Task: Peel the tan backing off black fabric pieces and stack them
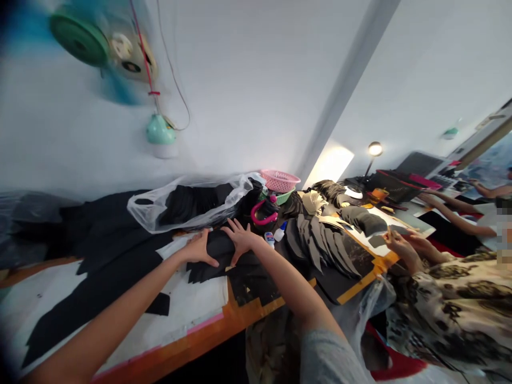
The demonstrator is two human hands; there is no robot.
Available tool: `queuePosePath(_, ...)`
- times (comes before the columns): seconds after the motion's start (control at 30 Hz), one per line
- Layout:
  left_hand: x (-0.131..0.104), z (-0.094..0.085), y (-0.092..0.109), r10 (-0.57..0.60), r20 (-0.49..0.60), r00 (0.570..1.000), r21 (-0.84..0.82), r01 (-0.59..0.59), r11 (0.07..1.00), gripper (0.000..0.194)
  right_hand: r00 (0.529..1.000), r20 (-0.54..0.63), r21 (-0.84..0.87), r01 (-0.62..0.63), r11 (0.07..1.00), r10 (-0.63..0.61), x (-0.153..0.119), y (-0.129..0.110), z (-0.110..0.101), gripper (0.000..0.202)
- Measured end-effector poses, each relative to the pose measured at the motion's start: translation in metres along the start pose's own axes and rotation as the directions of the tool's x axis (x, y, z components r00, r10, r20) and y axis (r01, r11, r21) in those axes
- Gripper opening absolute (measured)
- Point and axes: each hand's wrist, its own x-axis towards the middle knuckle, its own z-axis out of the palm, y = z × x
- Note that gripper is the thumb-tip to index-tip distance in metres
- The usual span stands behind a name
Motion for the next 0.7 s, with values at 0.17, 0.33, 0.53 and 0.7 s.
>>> queuePosePath(0.17, 0.005, -0.011, 0.006, 0.016, 0.06, 0.998, 0.044, -0.019, 0.999, 0.134, 0.994, 0.101, 0.087, -0.044, 0.995, 0.035, 0.01, 0.003, -0.005, 0.172)
queuePosePath(0.33, -0.018, -0.01, 0.023, 0.073, 0.006, 0.997, 0.108, -0.073, 0.991, 0.131, 1.0, -0.02, -0.07, 0.021, 0.997, -0.023, 0.0, 0.0, 0.0, 0.169)
queuePosePath(0.53, -0.048, 0.003, 0.044, 0.1, -0.033, 0.994, 0.178, -0.093, 0.98, 0.136, 0.959, -0.2, -0.223, 0.153, 0.963, -0.199, -0.031, -0.006, 0.013, 0.159)
queuePosePath(0.7, -0.056, 0.004, 0.05, 0.044, 0.06, 0.997, 0.245, -0.057, 0.968, 0.151, 0.962, -0.192, -0.318, 0.126, 0.94, -0.194, -0.039, -0.019, 0.013, 0.153)
